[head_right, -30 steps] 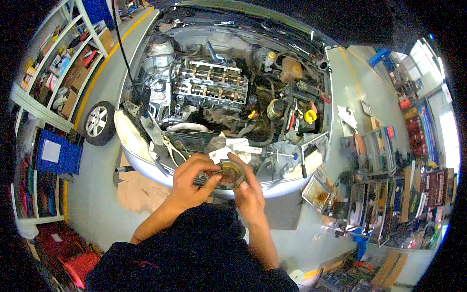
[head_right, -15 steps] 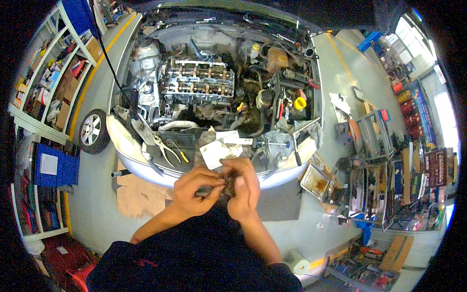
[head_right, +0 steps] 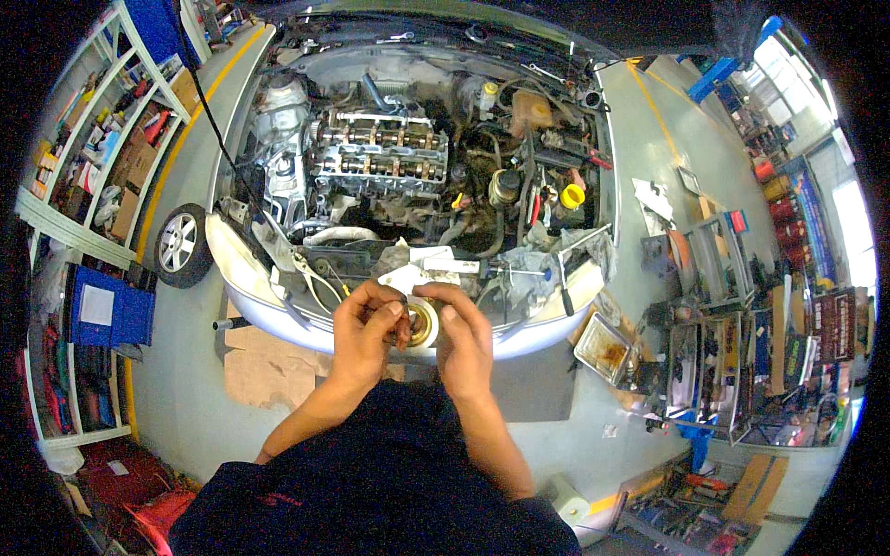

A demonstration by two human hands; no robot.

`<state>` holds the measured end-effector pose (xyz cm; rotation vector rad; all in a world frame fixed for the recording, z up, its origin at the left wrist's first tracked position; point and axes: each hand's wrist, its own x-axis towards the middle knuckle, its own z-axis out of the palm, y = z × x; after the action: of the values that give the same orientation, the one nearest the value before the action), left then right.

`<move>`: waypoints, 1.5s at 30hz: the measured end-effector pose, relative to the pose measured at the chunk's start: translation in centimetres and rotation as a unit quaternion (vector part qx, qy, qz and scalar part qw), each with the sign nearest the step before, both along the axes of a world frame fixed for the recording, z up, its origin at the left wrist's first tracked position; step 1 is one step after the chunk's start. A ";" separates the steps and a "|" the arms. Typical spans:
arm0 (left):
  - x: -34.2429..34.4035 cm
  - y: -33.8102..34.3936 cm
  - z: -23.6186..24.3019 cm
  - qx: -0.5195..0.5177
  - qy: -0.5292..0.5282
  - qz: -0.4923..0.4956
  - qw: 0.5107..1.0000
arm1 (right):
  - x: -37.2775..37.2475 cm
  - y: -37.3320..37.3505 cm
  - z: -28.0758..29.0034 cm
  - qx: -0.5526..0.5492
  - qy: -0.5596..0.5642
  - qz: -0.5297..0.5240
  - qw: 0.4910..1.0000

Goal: The person cleans a small metal engine part with a cloth, then retrieves a caulking gun and applies sealant to the part. They place the part into the engine block and later retrieve it to apply more sealant.

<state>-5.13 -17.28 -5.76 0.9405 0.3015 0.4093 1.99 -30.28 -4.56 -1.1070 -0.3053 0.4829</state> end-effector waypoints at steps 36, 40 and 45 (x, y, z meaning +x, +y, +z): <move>1.2 -2.1 2.3 0.056 0.021 -0.031 0.998 | -0.1 1.3 0.5 -0.095 -0.099 -0.141 0.980; 1.4 -2.2 1.9 0.049 0.023 -0.027 0.998 | -0.1 1.2 -0.1 -0.108 -0.163 -0.147 0.970; 1.6 -2.1 1.3 -0.004 -0.006 -0.020 1.000 | -0.5 1.5 0.1 -0.125 -0.256 -0.168 0.944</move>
<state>-3.55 -19.35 -4.49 0.9351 0.2733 0.3759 1.46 -28.75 -4.48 -1.4960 -0.5056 -0.0848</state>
